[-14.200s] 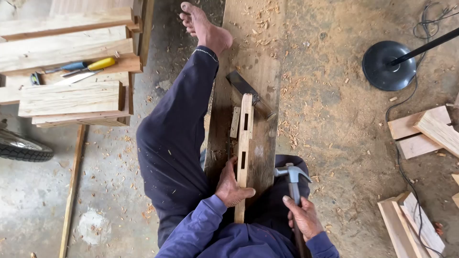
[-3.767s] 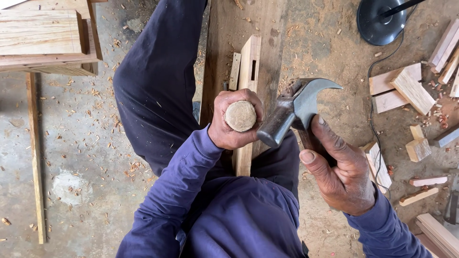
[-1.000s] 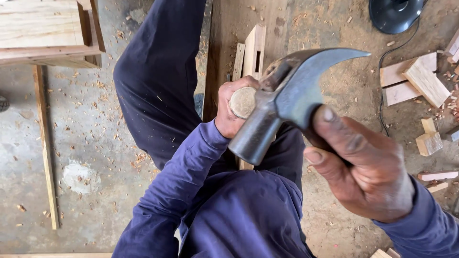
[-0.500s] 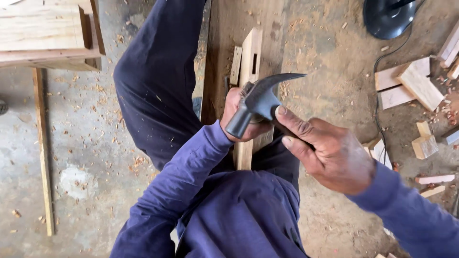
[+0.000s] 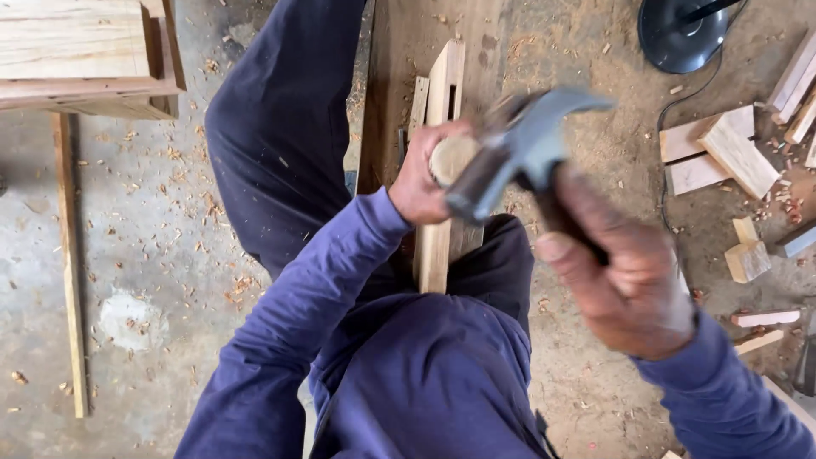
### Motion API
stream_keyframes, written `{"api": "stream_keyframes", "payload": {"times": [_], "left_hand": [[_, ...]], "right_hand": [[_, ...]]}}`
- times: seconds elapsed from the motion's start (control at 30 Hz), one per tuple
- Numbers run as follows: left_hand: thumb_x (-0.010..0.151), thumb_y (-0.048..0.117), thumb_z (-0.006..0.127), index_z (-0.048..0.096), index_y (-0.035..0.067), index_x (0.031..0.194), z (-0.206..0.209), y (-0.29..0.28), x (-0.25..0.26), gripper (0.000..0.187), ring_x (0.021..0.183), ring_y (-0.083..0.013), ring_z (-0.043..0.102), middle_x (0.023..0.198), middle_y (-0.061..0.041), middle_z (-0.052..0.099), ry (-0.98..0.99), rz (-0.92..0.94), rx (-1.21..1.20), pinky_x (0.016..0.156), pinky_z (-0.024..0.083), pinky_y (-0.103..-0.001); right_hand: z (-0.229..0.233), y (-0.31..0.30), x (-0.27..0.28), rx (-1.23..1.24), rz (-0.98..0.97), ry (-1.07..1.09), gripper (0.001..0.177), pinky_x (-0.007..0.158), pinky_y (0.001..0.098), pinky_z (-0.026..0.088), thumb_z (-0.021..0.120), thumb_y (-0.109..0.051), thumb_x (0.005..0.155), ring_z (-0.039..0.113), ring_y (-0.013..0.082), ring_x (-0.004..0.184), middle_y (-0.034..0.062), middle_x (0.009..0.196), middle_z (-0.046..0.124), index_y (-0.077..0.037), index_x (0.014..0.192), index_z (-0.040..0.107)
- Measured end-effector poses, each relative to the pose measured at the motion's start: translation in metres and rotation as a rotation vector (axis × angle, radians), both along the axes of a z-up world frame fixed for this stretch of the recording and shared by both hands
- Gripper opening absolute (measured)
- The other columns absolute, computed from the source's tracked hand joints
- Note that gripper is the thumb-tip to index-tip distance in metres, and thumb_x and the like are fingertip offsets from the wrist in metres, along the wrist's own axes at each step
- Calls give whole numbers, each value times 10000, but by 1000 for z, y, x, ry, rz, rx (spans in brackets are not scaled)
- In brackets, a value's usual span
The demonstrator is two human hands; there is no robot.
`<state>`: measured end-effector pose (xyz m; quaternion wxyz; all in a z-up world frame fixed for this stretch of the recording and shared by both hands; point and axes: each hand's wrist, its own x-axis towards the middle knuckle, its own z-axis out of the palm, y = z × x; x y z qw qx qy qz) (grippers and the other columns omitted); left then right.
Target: The person uses a chisel and hammer to carve a rectangular slot into a piece of wood. They repeatedly strike the chisel to remove wood chips and deepen the cut.
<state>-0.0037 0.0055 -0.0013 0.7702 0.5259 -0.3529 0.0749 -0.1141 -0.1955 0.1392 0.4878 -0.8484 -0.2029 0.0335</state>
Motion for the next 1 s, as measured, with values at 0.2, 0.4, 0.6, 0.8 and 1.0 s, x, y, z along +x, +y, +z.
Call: {"api": "stream_keyframes", "payload": {"times": [0.2,0.4,0.6,0.8,1.0], "left_hand": [[802,70,849,650,76,916,-16,3,-16,229,775,-86,651,862,-4,677,287,-52,75,750,549,-272],[821,58,833,645,68,930,-14,6,-17,218,793,-109,651,884,-18,669,205,-52,68,749,540,-284],[760,70,816,635,74,919,2,18,-41,240,767,-132,669,854,-51,669,70,-178,13,716,545,-293],[792,66,856,663,57,854,2,8,14,203,662,-128,666,768,-36,685,587,-103,48,636,569,-288],[828,-2,833,618,58,931,89,34,-1,246,710,-94,680,860,-33,668,108,39,190,677,547,-233]], "right_hand": [[13,-8,-27,167,-256,77,613,671,205,532,663,-102,1075,587,37,757,53,1242,691,-156,1637,425],[-10,-14,-39,170,-334,122,642,653,213,521,669,-83,1057,583,50,706,19,967,678,-157,1656,451],[-17,-8,-34,253,-343,188,636,699,247,527,639,-107,1059,592,72,763,22,966,661,-137,1654,416],[-23,-7,-20,431,-340,320,646,671,258,527,639,-101,1048,573,87,759,47,985,647,-137,1649,402],[-34,-25,-25,481,-316,235,608,692,274,554,639,-91,1070,591,108,798,65,1036,675,-191,1627,417]]}}
